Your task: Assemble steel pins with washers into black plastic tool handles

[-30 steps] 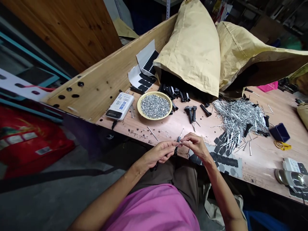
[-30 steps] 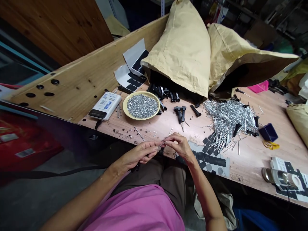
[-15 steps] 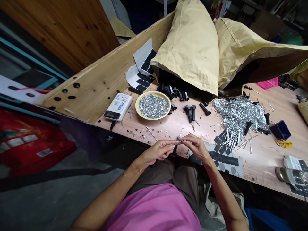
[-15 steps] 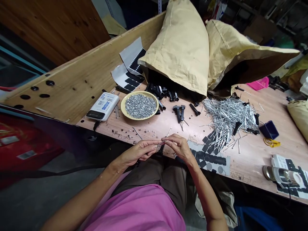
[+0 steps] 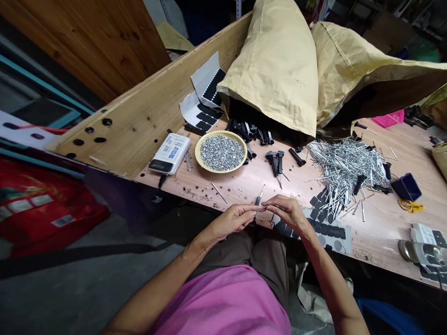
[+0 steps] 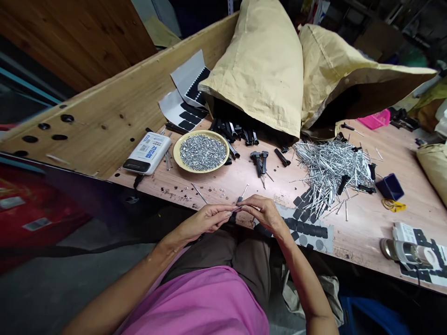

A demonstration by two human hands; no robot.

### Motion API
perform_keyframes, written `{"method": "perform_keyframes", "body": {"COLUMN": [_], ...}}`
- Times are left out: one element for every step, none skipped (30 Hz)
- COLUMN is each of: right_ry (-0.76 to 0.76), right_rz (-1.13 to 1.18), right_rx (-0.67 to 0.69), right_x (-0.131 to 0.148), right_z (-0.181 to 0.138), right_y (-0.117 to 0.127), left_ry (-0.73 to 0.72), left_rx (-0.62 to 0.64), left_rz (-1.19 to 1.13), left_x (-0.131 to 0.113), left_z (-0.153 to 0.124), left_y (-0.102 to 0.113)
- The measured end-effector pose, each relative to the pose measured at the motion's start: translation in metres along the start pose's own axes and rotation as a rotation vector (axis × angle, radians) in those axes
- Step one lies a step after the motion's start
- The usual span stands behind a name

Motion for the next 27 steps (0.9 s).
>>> {"method": "perform_keyframes", "body": {"right_ry": [-0.008, -0.019, -0.031, -0.039, -0.043, -0.041, -0.035, -0.028, -0.022, -0.019, -0.016, -0.01, -0.004, 0.001, 0.004, -0.004, -0.027, -0.063, -0.107, -0.152, -0.191, -0.217, -0.232, -0.239, -0.243, -0.247, -0.254], "right_rz": [0.008, 0.024, 0.048, 0.077, 0.107, 0.131, 0.145, 0.143, 0.125, 0.093, 0.055, 0.02, -0.004, -0.009, 0.008, 0.043, 0.091, 0.145, 0.2, 0.247, 0.285, 0.31, 0.322, 0.325, 0.323, 0.323, 0.327], "right_rx": [-0.012, -0.028, -0.05, -0.074, -0.096, -0.114, -0.125, -0.134, -0.142, -0.149, -0.154, -0.157, -0.158, -0.162, -0.177, -0.203, -0.237, -0.278, -0.321, -0.361, -0.393, -0.418, -0.439, -0.453, -0.461, -0.468, -0.475], "right_x": [0.0, 0.0, 0.0, 0.001, 0.001, 0.001, 0.002, 0.004, 0.006, 0.008, 0.01, 0.012, 0.014, 0.016, 0.017, 0.017, 0.016, 0.014, 0.012, 0.01, 0.009, 0.009, 0.009, 0.009, 0.01, 0.01, 0.01], "right_z": [0.0, 0.0, 0.0, 0.0, 0.0, 0.0, 0.0, 0.001, 0.001, 0.001, 0.002, 0.002, 0.002, 0.002, 0.002, 0.002, 0.001, 0.001, 0.001, 0.0, 0.0, -0.001, -0.001, -0.001, -0.001, -0.001, -0.001], "right_y": [0.0, 0.0, -0.001, -0.002, -0.002, -0.003, -0.004, -0.004, -0.005, -0.005, -0.006, -0.007, -0.008, -0.009, -0.011, -0.012, -0.013, -0.013, -0.014, -0.014, -0.015, -0.015, -0.015, -0.015, -0.015, -0.015, -0.015], "left_ry": [0.001, 0.003, 0.008, 0.013, 0.019, 0.024, 0.029, 0.033, 0.031, 0.022, 0.01, -0.003, -0.011, -0.014, -0.013, -0.009, -0.007, -0.011, -0.019, -0.03, -0.043, -0.055, -0.066, -0.075, -0.082, -0.089, -0.095], "left_rx": [0.011, 0.028, 0.048, 0.067, 0.082, 0.09, 0.091, 0.087, 0.072, 0.049, 0.023, 0.001, -0.009, -0.009, 0.003, 0.022, 0.04, 0.051, 0.056, 0.058, 0.056, 0.05, 0.042, 0.032, 0.018, 0.003, -0.012], "left_rz": [-0.007, -0.015, -0.025, -0.037, -0.052, -0.069, -0.086, -0.101, -0.112, -0.117, -0.118, -0.115, -0.114, -0.117, -0.127, -0.14, -0.157, -0.174, -0.186, -0.191, -0.188, -0.179, -0.168, -0.153, -0.139, -0.127, -0.115], "left_x": [0.0, -0.001, -0.001, -0.001, -0.002, -0.002, -0.001, -0.001, 0.0, 0.001, 0.001, 0.002, 0.002, 0.002, 0.002, 0.002, 0.002, 0.002, 0.001, 0.0, -0.001, -0.001, -0.002, -0.002, -0.002, -0.003, -0.003], "left_z": [0.0, 0.0, 0.0, 0.0, 0.0, 0.001, 0.001, 0.001, 0.001, 0.001, 0.001, 0.001, 0.001, 0.001, 0.001, 0.001, 0.001, 0.001, 0.002, 0.003, 0.004, 0.004, 0.005, 0.006, 0.006, 0.006, 0.007], "left_y": [0.0, 0.0, 0.0, -0.001, -0.001, -0.001, -0.001, -0.001, -0.001, -0.001, -0.001, -0.001, -0.001, -0.002, -0.003, -0.004, -0.005, -0.007, -0.008, -0.009, -0.009, -0.01, -0.01, -0.011, -0.011, -0.012, -0.012]}}
Point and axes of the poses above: each hand's wrist, its own z-axis towards the middle knuckle, its own y-axis out of the back of the hand, x = y × z, the point moved 3 cm from there along z, towards the middle knuckle, and after that the axes turned 4 degrees about y, right-handed, at the moved point
